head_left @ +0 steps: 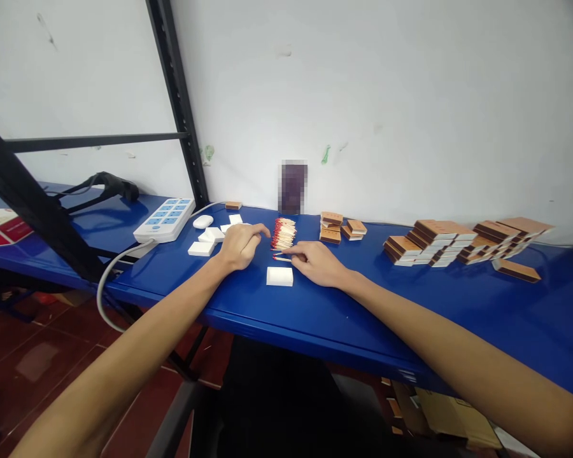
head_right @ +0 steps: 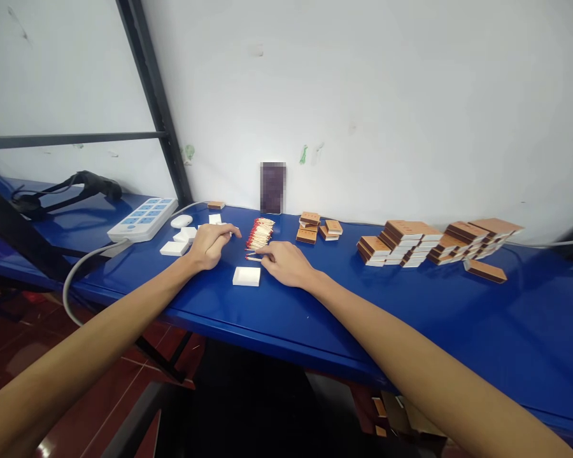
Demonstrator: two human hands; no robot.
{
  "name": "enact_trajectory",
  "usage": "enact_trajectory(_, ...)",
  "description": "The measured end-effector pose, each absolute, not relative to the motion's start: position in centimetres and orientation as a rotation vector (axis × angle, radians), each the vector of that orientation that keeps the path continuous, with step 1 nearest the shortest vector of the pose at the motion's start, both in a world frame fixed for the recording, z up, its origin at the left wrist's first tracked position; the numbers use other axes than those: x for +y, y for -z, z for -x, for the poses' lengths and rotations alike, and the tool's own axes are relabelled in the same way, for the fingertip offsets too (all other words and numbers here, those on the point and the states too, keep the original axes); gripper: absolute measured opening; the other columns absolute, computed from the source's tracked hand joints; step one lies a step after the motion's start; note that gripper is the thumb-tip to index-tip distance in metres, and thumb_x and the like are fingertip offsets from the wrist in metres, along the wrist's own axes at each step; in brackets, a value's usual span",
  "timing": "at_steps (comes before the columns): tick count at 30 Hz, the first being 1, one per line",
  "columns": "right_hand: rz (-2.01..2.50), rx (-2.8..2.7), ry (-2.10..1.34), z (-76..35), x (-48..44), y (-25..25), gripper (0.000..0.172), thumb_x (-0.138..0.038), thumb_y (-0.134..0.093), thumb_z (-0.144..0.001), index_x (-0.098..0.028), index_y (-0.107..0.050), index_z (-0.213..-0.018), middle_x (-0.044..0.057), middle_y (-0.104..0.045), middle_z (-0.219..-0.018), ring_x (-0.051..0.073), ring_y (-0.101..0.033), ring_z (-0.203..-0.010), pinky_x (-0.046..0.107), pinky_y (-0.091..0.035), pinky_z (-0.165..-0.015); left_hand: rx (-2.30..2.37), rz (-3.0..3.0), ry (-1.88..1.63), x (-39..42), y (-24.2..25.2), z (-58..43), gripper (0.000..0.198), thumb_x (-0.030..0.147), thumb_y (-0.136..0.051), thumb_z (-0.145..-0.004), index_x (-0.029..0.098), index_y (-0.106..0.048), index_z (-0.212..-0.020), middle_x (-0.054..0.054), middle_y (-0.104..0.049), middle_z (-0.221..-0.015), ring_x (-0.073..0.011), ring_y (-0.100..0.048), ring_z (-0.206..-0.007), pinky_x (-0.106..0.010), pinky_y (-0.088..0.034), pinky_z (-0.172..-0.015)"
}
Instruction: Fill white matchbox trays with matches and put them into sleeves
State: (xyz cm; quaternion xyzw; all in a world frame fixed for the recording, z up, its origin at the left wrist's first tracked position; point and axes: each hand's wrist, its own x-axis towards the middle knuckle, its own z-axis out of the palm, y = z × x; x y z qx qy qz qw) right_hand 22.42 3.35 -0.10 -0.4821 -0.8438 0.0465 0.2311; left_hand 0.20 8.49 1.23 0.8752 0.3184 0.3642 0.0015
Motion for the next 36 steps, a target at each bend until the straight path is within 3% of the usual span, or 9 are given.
enact_trajectory(8, 1.327, -2.365, -0.144, -22.4, 3.1, -0.1, 0.04, -0.017, -0.04, -0.09, -0.021, -0.067, -0.119, 0.007, -0.071, -0.107, 0.022, -0.063, -0.096, 0.03, -0.043, -0.08, 0.969, -2.87, -1.109, 8.5, -1.1, -0.2, 0.03, 0.023, -0.038, -0.072, 0.016, -0.067, -0.075, -0.003, -0.063, -0.064, -0.0174, -0.056, -0.06, -0.03, -0.039, -0.062)
enact_trajectory(12, 1.269, -2.32, -0.18, -22.6, 3.4, 0.3, 0.04, -0.015, -0.04, -0.089, -0.022, -0.067, -0.118, 0.006, -0.069, -0.117, 0.021, -0.062, -0.103, 0.03, -0.043, -0.084, 1.17, -2.92, -0.915, 8.6, -1.0, -0.9, 0.026, 0.025, -0.045, -0.074, 0.018, -0.07, -0.079, -0.002, -0.065, -0.064, -0.0193, -0.057, -0.061, -0.03, -0.037, -0.061)
enact_trajectory(14, 1.237, -2.296, -0.196, -22.6, 3.5, 0.4, 0.038, -0.015, -0.041, -0.089, -0.021, -0.068, -0.115, 0.005, -0.071, -0.108, 0.02, -0.063, -0.095, 0.029, -0.043, -0.08, 1.198, -2.911, -0.798, 8.7, -1.0, -1.0, 0.026, 0.027, -0.047, -0.078, 0.02, -0.072, -0.083, -0.002, -0.065, -0.065, -0.019, -0.057, -0.062, -0.03, -0.036, -0.06)
enact_trajectory(16, 1.231, -2.272, -0.219, -22.6, 3.5, 0.4, 0.031, -0.019, -0.046, -0.089, -0.02, -0.07, -0.109, 0.003, -0.07, -0.086, 0.016, -0.06, -0.075, 0.026, -0.04, -0.069, 1.207, -2.863, -0.75, 8.8, -1.0, -1.0, 0.026, 0.029, -0.048, -0.081, 0.021, -0.073, -0.084, -0.001, -0.066, -0.066, -0.0177, -0.057, -0.062, -0.029, -0.036, -0.059)
enact_trajectory(19, 1.239, -2.239, -0.272, -22.6, 3.4, 0.3, 0.022, -0.027, -0.052, -0.088, -0.019, -0.07, -0.099, -0.003, -0.056, -0.061, 0.011, -0.046, -0.055, 0.024, -0.031, -0.057, 1.21, -2.775, -0.734, 9.0, -1.0, -0.8, 0.026, 0.034, -0.051, -0.085, 0.021, -0.074, -0.086, 0.0, -0.065, -0.065, -0.0154, -0.056, -0.06, -0.027, -0.034, -0.057)
enact_trajectory(27, 1.225, -2.212, -0.346, -22.4, 3.3, 0.1, 0.017, -0.027, -0.056, -0.085, -0.018, -0.069, -0.082, -0.004, -0.049, -0.058, 0.009, -0.04, -0.053, 0.023, -0.028, -0.056, 1.158, -2.704, -0.779, 9.3, -0.6, -1.1, 0.034, 0.049, -0.059, -0.083, 0.02, -0.076, -0.081, -0.003, -0.067, -0.066, -0.0144, -0.056, -0.06, -0.027, -0.035, -0.056)
enact_trajectory(36, 1.227, -2.214, -0.365, -22.5, 3.4, 0.3, 0.018, -0.029, -0.054, -0.087, -0.017, -0.067, -0.082, -0.004, -0.048, -0.057, 0.009, -0.039, -0.052, 0.023, -0.026, -0.055, 1.049, -2.714, -0.776, 9.3, -0.7, -1.0, 0.021, 0.037, -0.063, -0.08, 0.02, -0.074, -0.082, 0.001, -0.061, -0.065, -0.0126, -0.052, -0.06, -0.025, -0.036, -0.058)
